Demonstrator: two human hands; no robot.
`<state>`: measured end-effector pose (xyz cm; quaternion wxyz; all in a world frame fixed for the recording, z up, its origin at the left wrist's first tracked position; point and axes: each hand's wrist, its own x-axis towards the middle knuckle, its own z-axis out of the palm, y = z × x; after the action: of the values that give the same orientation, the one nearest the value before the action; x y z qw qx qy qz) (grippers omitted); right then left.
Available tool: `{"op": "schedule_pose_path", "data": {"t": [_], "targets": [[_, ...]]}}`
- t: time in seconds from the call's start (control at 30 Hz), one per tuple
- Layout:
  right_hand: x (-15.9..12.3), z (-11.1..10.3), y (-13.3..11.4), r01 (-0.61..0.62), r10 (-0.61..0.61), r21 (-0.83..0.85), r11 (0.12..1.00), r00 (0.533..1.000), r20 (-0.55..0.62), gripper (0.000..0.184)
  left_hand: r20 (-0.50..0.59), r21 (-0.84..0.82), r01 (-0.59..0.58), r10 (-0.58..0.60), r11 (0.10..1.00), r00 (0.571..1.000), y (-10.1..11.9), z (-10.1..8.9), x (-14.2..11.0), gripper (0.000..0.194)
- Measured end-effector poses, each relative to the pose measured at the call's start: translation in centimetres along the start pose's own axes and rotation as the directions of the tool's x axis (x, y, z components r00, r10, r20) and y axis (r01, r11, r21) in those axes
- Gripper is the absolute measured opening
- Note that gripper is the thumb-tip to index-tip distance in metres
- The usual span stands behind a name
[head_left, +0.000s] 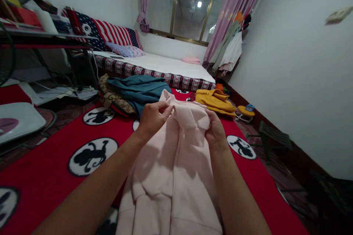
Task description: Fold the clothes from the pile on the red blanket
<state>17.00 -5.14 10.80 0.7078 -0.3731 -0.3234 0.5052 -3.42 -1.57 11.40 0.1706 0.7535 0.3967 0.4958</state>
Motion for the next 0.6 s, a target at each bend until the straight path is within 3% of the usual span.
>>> {"op": "schedule_pose_path", "data": {"t": [0.13,0.17,0.3,0.37,0.43,0.5,0.53,0.6], "targets": [[-0.2,-0.2,-1.4,-0.004,0.011,0.113,0.994,0.998,-0.062,0.019,0.035,-0.16,-0.081,0.088,0.984,0.996,0.6,0.5,-0.1,0.024],[-0.4,-0.1,-1.5,-0.003,0.009,0.111,0.994,0.998,-0.06,0.019,0.044,-0.163,-0.14,0.149,0.977,0.988,0.8,0.6,-0.2,0.033],[-1.7,1.3,-1.4,0.065,-0.069,0.063,0.996,0.996,0.06,0.024,-0.041,0.018,-0.409,0.409,0.912,0.911,1.9,0.3,-0.3,0.074],[-2.5,2.4,-1.3,0.085,-0.087,0.022,0.996,0.986,0.141,0.026,-0.083,0.132,-0.468,0.48,0.874,0.873,2.4,0.0,-0.4,0.074],[-3.1,3.2,-1.3,0.09,-0.082,-0.03,0.995,0.973,0.216,0.027,-0.01,0.184,-0.517,0.527,0.836,0.85,2.6,-0.4,-0.5,0.059],[-3.3,3.5,-1.3,0.089,-0.066,-0.077,0.993,0.963,0.26,0.032,0.094,0.168,-0.514,0.506,0.841,0.858,2.4,-0.7,-0.6,0.039],[-3.1,3.3,-1.2,0.084,-0.056,-0.098,0.992,0.964,0.258,0.035,0.102,0.143,-0.459,0.449,0.877,0.888,2.1,-0.9,-0.5,0.03],[-2.3,2.4,-0.7,0.075,-0.046,-0.159,0.984,0.983,0.179,0.042,-0.032,0.05,-0.211,0.213,0.976,0.977,1.0,-1.3,0.1,0.019]]}}
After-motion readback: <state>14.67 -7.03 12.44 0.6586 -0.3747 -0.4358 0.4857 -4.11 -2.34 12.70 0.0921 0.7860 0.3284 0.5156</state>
